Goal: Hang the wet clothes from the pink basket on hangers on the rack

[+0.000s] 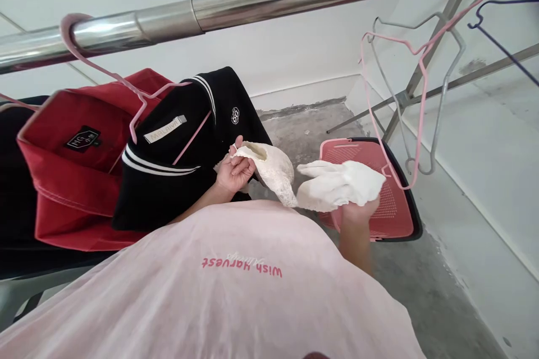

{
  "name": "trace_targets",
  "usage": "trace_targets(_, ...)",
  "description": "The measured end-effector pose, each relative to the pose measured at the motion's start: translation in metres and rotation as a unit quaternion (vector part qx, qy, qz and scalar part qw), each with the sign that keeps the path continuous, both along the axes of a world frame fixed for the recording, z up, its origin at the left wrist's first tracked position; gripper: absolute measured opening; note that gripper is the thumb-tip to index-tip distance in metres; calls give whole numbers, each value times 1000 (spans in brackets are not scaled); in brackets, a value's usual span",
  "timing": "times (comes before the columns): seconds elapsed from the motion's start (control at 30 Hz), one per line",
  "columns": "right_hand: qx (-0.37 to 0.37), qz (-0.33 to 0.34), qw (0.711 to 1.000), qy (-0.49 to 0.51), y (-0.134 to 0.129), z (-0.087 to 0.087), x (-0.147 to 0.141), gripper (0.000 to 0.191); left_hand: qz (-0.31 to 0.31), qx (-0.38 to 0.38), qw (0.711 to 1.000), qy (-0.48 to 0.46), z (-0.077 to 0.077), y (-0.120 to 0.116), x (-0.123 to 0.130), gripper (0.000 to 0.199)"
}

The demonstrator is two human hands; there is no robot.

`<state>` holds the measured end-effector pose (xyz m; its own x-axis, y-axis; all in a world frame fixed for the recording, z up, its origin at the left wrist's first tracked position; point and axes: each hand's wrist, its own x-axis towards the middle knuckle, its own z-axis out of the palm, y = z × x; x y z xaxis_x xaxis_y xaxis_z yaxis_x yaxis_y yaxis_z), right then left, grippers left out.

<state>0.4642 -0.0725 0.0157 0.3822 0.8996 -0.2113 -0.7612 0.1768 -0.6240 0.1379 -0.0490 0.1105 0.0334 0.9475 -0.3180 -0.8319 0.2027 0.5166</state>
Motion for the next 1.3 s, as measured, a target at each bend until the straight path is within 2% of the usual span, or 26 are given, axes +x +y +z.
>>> trace_targets(0.07, -26, -76, 995, 50, -6, -5, 24, 45, -14, -10, 1000, 5, 2, 2, -6, 38)
trace_targets(0.13, -42, -124, 990, 55, -12, -14, 43, 45, -39, -11, 999, 18, 5, 4, -9, 43)
trace_targets(0.23, -133, -144, 980, -37, -21, -29, 60, 35, -87, 6, 995, 51, 11, 4, -8, 46)
trace_targets(0.3, -220, -156, 958, -97, -25, -35, 63, 27, -121, 23, 989, 85, 13, 2, -4, 45)
trace_targets(0.37, -255, -191, 938, -136, -26, -31, 62, 40, -155, 41, 980, 120, 12, -2, 1, 43)
trace_targets(0.43, -234, -252, 920, -188, -27, -14, 58, 47, -191, 54, 970, 142, 8, -7, 7, 39)
trace_targets(0.5, -191, -323, 887, -270, -29, 15, 53, 39, -235, 56, 959, 149, 1, -13, 12, 35)
trace_targets(0.6, -91, -422, 811, -396, -37, 72, 44, 20, -294, 37, 943, 154, -7, -19, 16, 34)
trace_targets(0.67, -13, -451, 757, -473, -43, 107, 38, 13, -305, 21, 939, 160, -8, -21, 17, 34)
trace_targets(0.77, 54, -417, 701, -576, -47, 141, 28, 21, -300, 9, 940, 164, -6, -23, 17, 33)
trace_targets(0.9, 56, -365, 674, -639, -43, 161, 15, 27, -307, -6, 937, 165, -8, -26, 15, 30)
trace_targets(1.03, 95, -311, 643, -693, -33, 171, 4, 20, -317, -7, 935, 160, -17, -28, 13, 28)
trace_targets(1.1, 99, -252, 619, -737, -24, 174, 3, 27, -318, -3, 935, 160, -20, -30, 13, 28)
trace_targets(1.17, 72, -216, 589, -775, -13, 174, 4, 36, -310, 4, 935, 170, -21, -32, 13, 29)
trace_targets(1.23, 41, -215, 570, -792, -2, 172, 7, 40, -299, 15, 934, 195, -20, -35, 13, 30)
trace_targets(1.3, 22, -225, 572, -789, 9, 168, 11, 41, -290, 23, 927, 239, -18, -36, 13, 32)
